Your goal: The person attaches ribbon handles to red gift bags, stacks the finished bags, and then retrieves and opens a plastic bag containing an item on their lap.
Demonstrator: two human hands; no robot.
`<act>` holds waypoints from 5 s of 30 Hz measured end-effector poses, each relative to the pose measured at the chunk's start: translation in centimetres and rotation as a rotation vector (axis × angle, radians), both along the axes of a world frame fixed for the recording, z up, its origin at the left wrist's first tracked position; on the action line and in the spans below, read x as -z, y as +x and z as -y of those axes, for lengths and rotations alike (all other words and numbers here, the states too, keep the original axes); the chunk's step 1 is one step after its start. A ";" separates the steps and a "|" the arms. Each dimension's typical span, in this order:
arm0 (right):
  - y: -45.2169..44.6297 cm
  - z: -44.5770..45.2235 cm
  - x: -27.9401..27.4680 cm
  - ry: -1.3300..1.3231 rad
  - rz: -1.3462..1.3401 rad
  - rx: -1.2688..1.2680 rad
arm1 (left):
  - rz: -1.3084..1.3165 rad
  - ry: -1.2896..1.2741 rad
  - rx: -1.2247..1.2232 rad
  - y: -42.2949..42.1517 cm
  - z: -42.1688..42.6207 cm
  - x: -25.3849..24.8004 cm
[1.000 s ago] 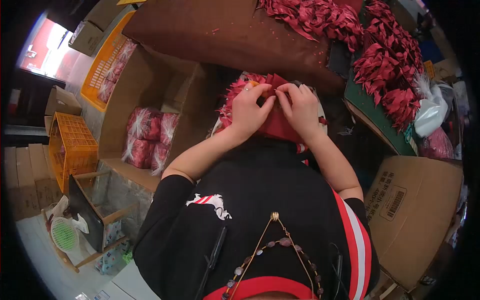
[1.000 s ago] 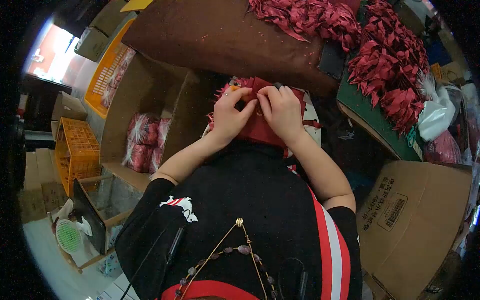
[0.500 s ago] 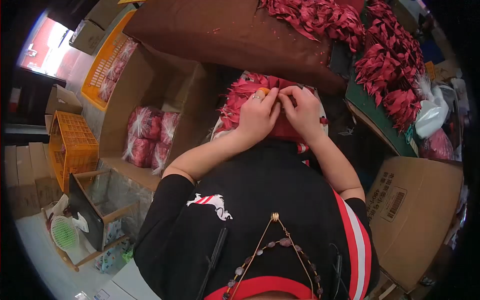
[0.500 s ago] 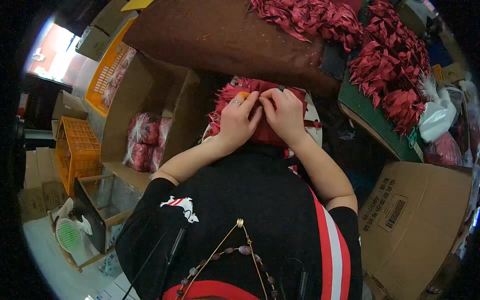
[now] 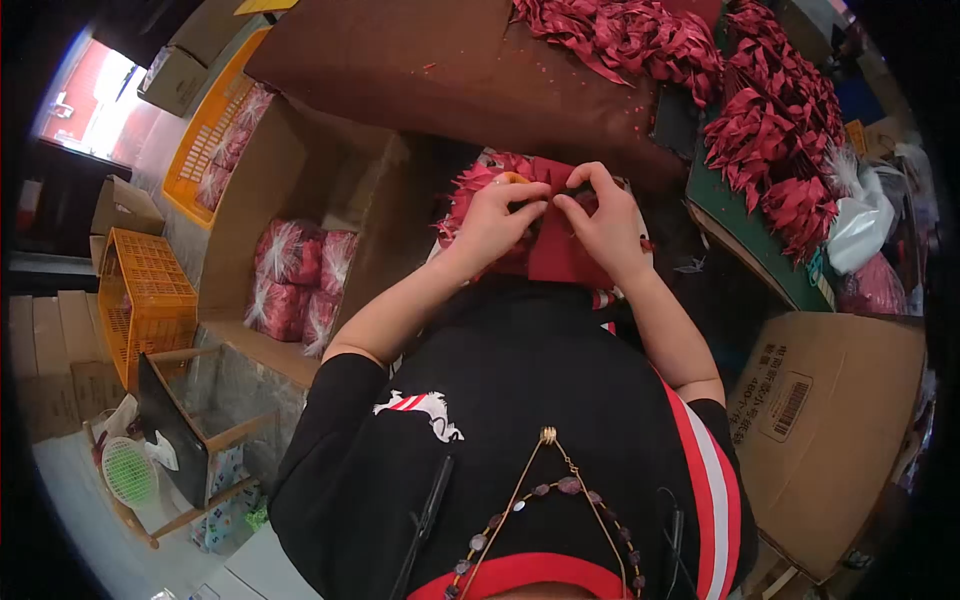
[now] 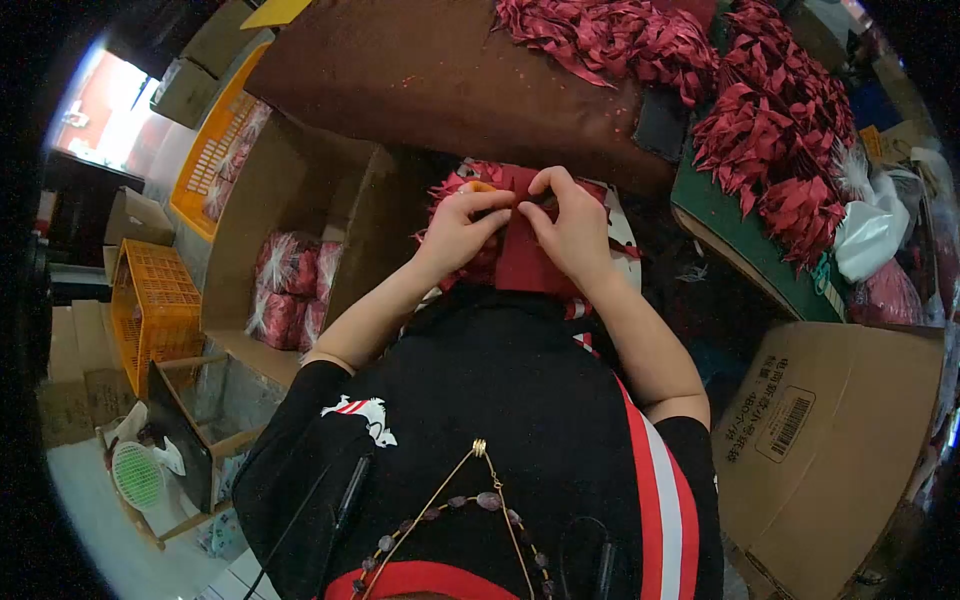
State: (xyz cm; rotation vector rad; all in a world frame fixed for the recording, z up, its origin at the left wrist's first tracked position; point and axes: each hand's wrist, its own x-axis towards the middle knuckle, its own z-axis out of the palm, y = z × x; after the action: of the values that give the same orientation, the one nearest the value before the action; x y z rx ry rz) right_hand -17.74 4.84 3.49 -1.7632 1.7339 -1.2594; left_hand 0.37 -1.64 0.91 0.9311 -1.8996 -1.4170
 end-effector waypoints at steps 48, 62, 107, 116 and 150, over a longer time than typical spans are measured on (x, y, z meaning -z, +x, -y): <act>-11.5 -7.9 5.2 0.968 0.167 0.173 | 0.574 -0.692 -0.077 -0.4 -3.4 -0.6; -11.3 -8.1 5.7 0.149 0.583 0.433 | 0.671 -0.677 0.032 0.5 -4.4 -3.1; -0.1 -1.4 2.5 -0.155 -0.398 -0.063 | 0.162 -0.379 -0.102 0.2 -1.4 1.0; 0.7 -1.5 3.0 0.002 -0.168 -0.045 | 0.241 -0.691 -0.196 -0.6 -3.5 0.6; 0.7 -3.3 1.7 -0.159 -0.387 -0.157 | 0.293 -0.265 0.373 1.9 0.9 -0.6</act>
State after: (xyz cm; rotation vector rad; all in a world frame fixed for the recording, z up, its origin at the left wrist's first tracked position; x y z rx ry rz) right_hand -17.08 8.10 1.74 -2.3117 1.6805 -1.0676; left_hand 2.32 -2.58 1.55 0.7099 -2.5127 -1.2306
